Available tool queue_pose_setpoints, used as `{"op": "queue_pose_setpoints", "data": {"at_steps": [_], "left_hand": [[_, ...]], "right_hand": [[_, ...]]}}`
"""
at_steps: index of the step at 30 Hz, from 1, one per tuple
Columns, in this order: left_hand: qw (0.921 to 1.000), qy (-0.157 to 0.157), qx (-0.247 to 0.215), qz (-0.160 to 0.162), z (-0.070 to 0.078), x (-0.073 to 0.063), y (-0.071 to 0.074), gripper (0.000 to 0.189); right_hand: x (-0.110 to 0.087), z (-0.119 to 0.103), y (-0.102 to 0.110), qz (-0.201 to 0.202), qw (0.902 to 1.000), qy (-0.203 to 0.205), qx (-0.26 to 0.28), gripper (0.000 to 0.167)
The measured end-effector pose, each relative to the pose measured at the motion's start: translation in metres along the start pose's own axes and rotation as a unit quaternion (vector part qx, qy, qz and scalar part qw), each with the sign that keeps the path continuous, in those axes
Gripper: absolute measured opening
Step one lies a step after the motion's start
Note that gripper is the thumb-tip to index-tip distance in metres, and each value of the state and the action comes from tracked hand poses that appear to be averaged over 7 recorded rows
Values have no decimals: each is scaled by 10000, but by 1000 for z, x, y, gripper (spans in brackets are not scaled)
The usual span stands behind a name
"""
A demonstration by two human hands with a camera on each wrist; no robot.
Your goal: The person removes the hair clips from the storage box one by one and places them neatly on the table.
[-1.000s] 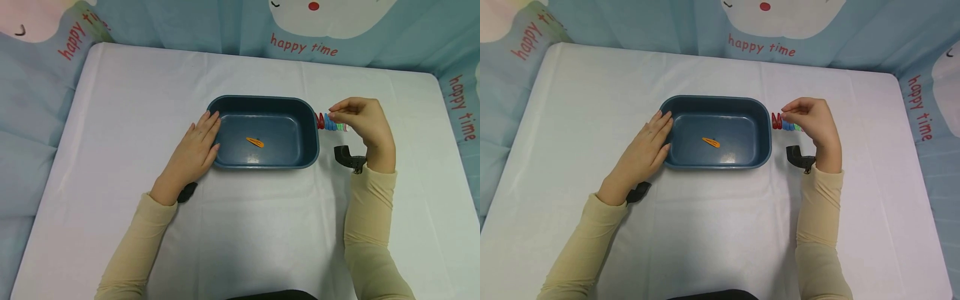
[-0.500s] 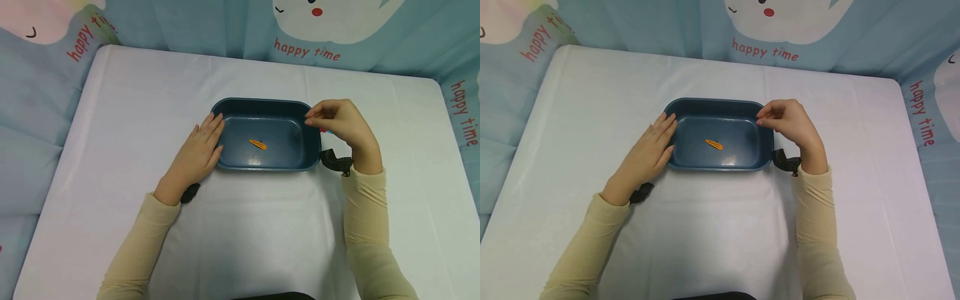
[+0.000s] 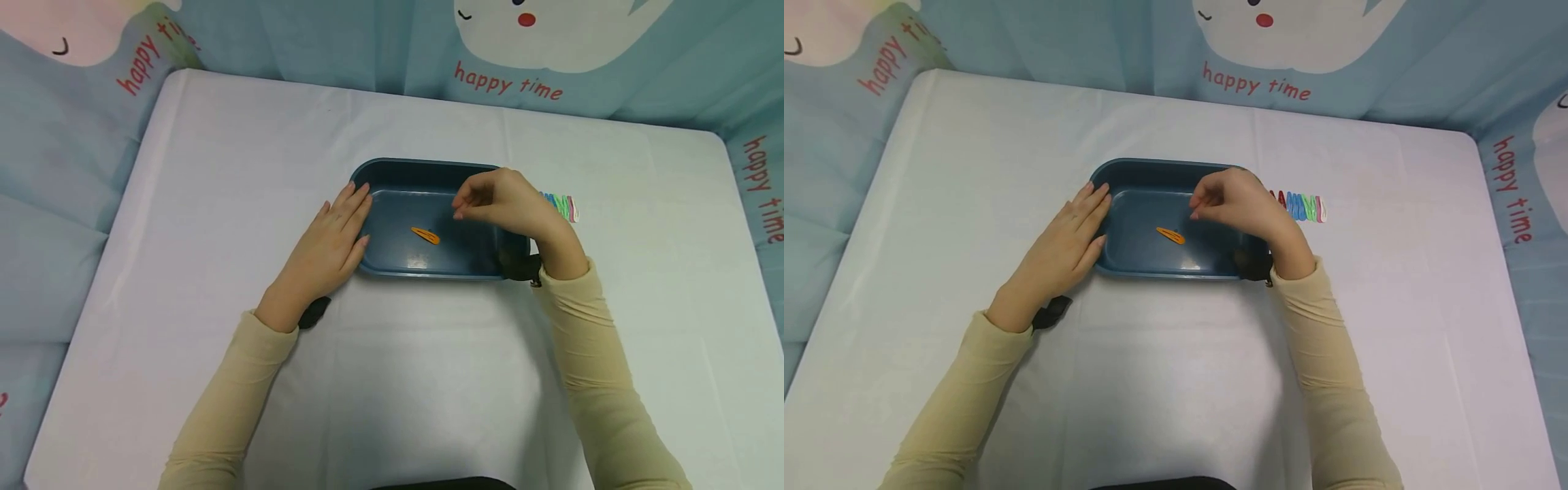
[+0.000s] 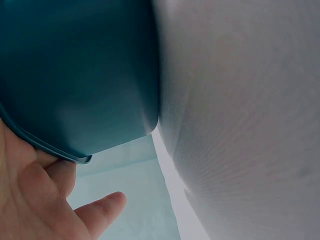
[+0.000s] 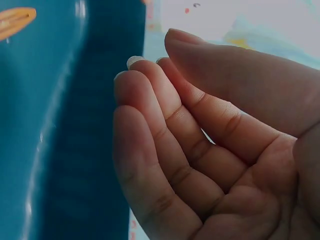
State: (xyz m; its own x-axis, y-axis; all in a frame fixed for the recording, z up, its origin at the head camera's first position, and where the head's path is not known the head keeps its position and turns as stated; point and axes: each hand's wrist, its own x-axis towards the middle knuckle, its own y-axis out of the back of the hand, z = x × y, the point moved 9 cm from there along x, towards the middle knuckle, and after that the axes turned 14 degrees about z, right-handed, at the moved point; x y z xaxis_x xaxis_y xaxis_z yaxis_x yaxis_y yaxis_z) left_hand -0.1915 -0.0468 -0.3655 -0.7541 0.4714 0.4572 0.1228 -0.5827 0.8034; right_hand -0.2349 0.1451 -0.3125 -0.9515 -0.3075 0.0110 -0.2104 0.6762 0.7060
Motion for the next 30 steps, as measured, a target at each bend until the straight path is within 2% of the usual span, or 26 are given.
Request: {"op": "queue_pose_setpoints", "data": {"at_steps": [6,15,25,30], "left_hand": [[10000,-8,22,3,0,1,-1,56],[10000,2,17,-5,-1,1,-1,56],[10000,-13,29,-12,0,1,0,57],[10000,-44,27,31,0,1,-1,57]], "right_hand": [[6,-7,-17,-328,9992,213,-75,5],[19,-3,-41,-867,9955,356,-150,5],[29,16,-61,-1336,9904,-1,-346,4],[29,20,-66,-1426,9882,-192,-525,2]]}}
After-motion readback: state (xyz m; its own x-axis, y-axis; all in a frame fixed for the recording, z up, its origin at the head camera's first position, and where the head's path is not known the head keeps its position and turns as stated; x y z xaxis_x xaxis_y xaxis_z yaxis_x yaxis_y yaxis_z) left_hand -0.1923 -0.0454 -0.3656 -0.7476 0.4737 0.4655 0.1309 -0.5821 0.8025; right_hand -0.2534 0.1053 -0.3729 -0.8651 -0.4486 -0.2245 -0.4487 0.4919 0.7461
